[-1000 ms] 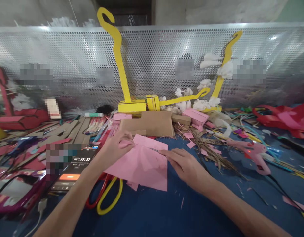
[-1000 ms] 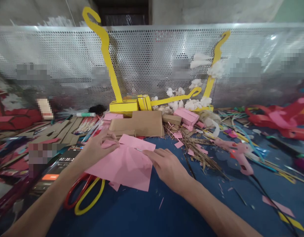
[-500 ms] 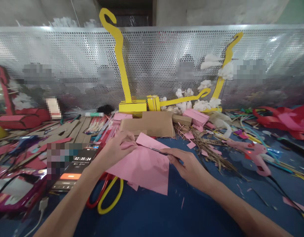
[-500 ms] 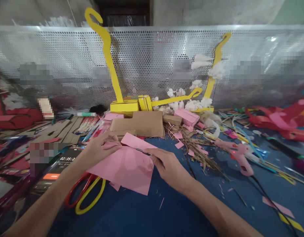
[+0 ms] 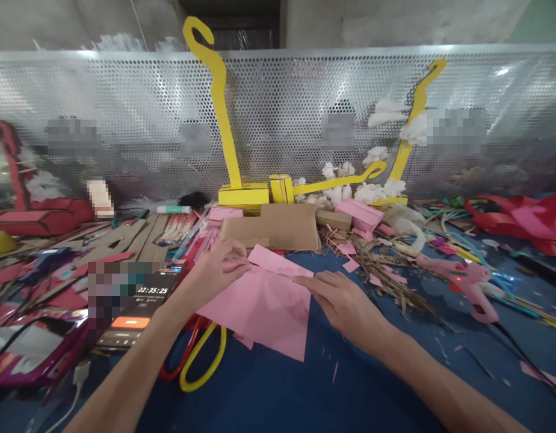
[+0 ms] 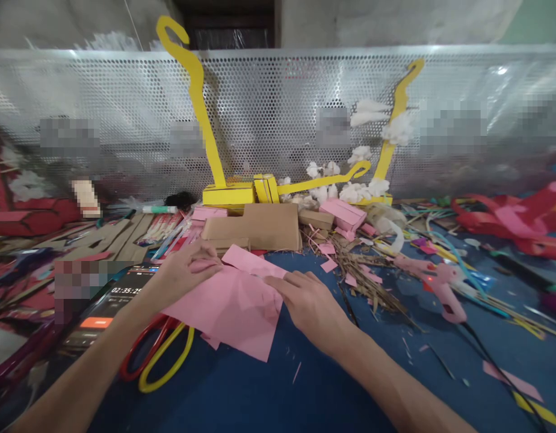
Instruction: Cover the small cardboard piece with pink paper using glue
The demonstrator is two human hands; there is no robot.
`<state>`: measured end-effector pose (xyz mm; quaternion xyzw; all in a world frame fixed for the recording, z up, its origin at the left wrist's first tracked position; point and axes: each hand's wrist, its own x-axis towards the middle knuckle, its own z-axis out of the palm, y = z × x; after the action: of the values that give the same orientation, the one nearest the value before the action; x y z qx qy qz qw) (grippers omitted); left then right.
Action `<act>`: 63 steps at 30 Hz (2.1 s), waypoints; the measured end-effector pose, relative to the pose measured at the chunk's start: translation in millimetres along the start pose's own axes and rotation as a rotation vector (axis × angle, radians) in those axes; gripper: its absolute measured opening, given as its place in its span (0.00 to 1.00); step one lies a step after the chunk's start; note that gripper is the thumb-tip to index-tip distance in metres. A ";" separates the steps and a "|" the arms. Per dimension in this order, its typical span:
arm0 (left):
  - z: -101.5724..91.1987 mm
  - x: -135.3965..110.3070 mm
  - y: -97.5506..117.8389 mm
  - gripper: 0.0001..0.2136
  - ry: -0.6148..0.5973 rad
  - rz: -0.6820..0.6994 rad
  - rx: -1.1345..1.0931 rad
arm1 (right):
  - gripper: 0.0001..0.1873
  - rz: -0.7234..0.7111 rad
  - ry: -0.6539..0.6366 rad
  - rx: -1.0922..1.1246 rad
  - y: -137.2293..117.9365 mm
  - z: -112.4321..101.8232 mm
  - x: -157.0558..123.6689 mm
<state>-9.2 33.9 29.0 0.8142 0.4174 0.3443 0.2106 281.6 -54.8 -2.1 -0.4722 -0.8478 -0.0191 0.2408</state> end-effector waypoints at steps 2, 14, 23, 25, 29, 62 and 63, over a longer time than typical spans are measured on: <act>0.4 0.4 -1.1 0.08 -0.004 0.000 -0.013 | 0.22 -0.021 0.005 -0.036 -0.3 -1.2 0.6; 1.1 1.4 -2.5 0.09 -0.002 -0.012 0.003 | 0.24 -0.023 -0.032 -0.098 5.6 -7.8 -1.9; 2.0 1.6 -6.0 0.11 -0.013 -0.065 -0.076 | 0.23 0.049 -0.039 -0.030 -2.0 -15.4 -1.6; 1.6 1.5 -5.4 0.11 -0.014 -0.078 -0.071 | 0.23 0.046 -0.039 -0.030 -2.3 -15.6 -2.2; 1.0 2.1 -2.6 0.11 -0.012 -0.105 -0.044 | 0.24 0.031 -0.042 -0.046 -3.2 -14.6 -3.0; 0.0 1.2 -1.2 0.06 0.030 -0.008 0.033 | 0.21 0.165 -0.011 0.212 3.6 -15.5 2.2; 0.0 0.9 -0.1 0.06 0.029 -0.004 0.027 | 0.21 0.160 -0.022 0.186 3.6 -17.8 2.3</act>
<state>-8.9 34.7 29.2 0.8110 0.4267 0.3501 0.1941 290.5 -55.6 13.9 -0.5141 -0.8080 0.0842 0.2752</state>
